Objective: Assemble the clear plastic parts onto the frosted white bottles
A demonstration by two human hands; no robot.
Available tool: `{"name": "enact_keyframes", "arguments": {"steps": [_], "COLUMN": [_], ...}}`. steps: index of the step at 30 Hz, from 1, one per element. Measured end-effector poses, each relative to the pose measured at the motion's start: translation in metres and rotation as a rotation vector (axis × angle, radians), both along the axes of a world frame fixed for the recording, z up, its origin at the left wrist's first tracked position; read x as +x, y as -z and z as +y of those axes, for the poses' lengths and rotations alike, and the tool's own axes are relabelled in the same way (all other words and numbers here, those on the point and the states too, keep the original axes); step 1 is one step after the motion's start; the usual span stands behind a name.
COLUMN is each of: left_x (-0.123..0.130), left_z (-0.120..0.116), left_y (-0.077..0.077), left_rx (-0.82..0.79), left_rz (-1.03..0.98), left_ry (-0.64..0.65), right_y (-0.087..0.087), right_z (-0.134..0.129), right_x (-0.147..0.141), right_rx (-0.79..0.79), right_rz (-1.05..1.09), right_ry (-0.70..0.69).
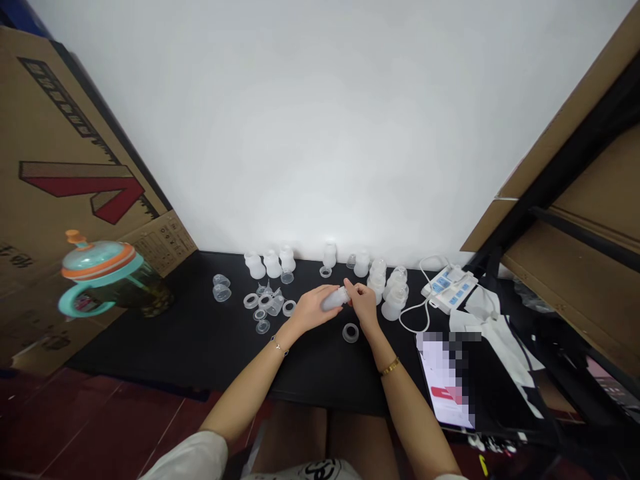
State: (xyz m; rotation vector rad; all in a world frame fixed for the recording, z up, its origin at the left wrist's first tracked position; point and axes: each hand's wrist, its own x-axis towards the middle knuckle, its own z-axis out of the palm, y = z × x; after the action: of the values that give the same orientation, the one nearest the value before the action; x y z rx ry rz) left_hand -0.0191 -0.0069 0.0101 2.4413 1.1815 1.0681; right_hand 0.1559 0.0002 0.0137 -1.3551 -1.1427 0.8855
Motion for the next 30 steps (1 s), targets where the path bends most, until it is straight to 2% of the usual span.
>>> {"name": "enact_keyframes", "arguments": {"steps": [10,16,25,30], "left_x": [0.000,0.000,-0.001,0.000], "left_z": [-0.001,-0.001,-0.002,-0.001], "left_y": [-0.001,-0.004,-0.012,-0.014], "left_rx": [-0.014,-0.042,-0.140,-0.193], "left_rz": [0.012,0.000,-0.172,-0.288], "left_ry": [0.005,-0.012,-0.021,-0.026], "right_y": [0.003,0.006,0.000,-0.002], "right_z": [0.002,0.003,0.002,0.002], "right_x": [0.002,0.003,0.000,0.000], "right_rx": [-0.013,-0.018,0.016,-0.041], "right_rz": [-0.014,0.056,0.291,0.286], "right_ry": [0.014,-0.050,-0.130,-0.247]}}
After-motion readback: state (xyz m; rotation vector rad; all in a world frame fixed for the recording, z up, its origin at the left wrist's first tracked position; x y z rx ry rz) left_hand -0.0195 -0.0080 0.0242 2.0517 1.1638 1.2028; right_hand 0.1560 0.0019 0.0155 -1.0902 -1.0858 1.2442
